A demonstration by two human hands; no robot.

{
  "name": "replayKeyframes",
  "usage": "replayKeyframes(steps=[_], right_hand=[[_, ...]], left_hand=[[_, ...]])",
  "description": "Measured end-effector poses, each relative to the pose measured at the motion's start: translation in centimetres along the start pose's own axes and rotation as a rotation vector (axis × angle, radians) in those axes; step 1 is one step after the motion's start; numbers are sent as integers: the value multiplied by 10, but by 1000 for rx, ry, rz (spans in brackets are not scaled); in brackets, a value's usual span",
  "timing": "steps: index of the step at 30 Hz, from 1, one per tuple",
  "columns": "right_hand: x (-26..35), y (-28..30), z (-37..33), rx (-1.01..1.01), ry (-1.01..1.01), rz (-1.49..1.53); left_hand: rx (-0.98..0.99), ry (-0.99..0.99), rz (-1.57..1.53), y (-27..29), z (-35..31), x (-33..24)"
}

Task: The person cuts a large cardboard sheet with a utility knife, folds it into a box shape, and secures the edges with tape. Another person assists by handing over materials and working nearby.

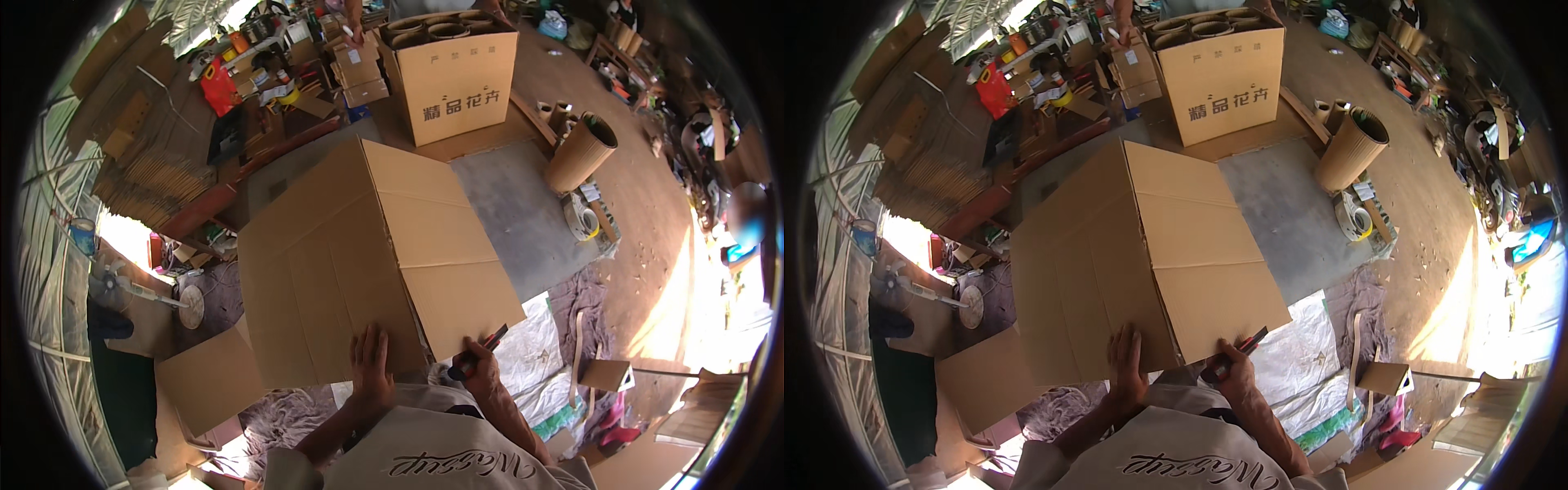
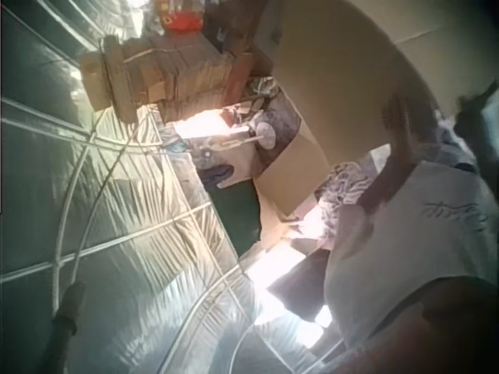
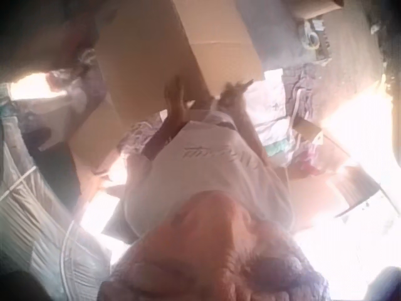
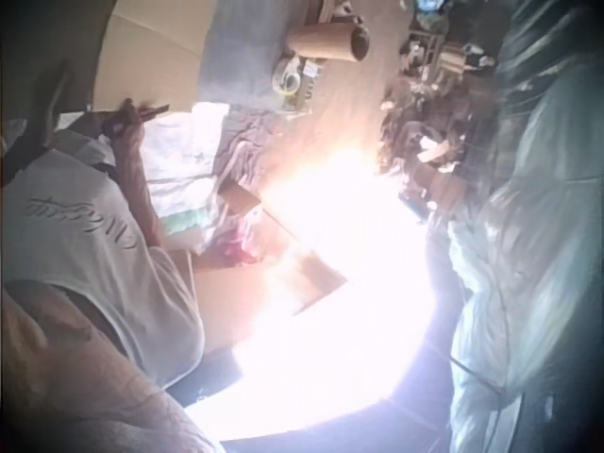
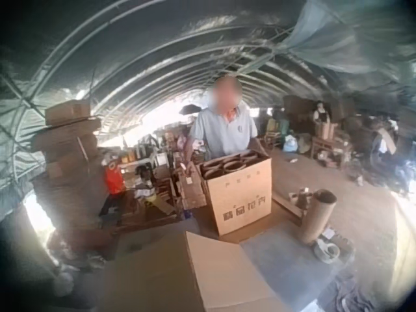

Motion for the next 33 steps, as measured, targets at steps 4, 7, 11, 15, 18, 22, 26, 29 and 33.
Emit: replayKeyframes(steps=[4, 7, 11, 15, 18, 22, 26, 29, 33], right_hand=[[-47, -35, -13, 225, -157, 39], [-81, -40, -20, 271, -299, 125], [-83, -45, -27, 430, -270, 143], [-56, -35, -25, 199, -43, 52], [-29, -31, -27, 161, 223, -122], [44, -19, -14, 78, 551, -260], [88, 0, -14, 194, 666, -347], [90, 28, -20, -56, 697, -318], [65, 64, -8, -50, 689, -402]], left_hand=[[-313, -47, 27, 15, -5, 5], [-430, -56, 16, 43, -18, -5], [-474, -50, 45, 58, -40, 0], [-446, -4, 18, 43, -62, 15], [-413, -8, 63, 19, -79, 31], [-329, 2, 44, -5, -105, 35], [-283, -4, 64, -24, -112, 63], [-254, 4, 76, -24, -100, 80], [-178, -12, 83, -24, -70, 97]])
Point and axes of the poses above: each hand's wrist, its own z-axis towards the middle knuckle, its own y-axis out of the back of the hand, x = y × z, the point moved 4 cm from there along z, towards the middle knuckle, and after that the axes turned 7 degrees about y, right-handed, at the moved point
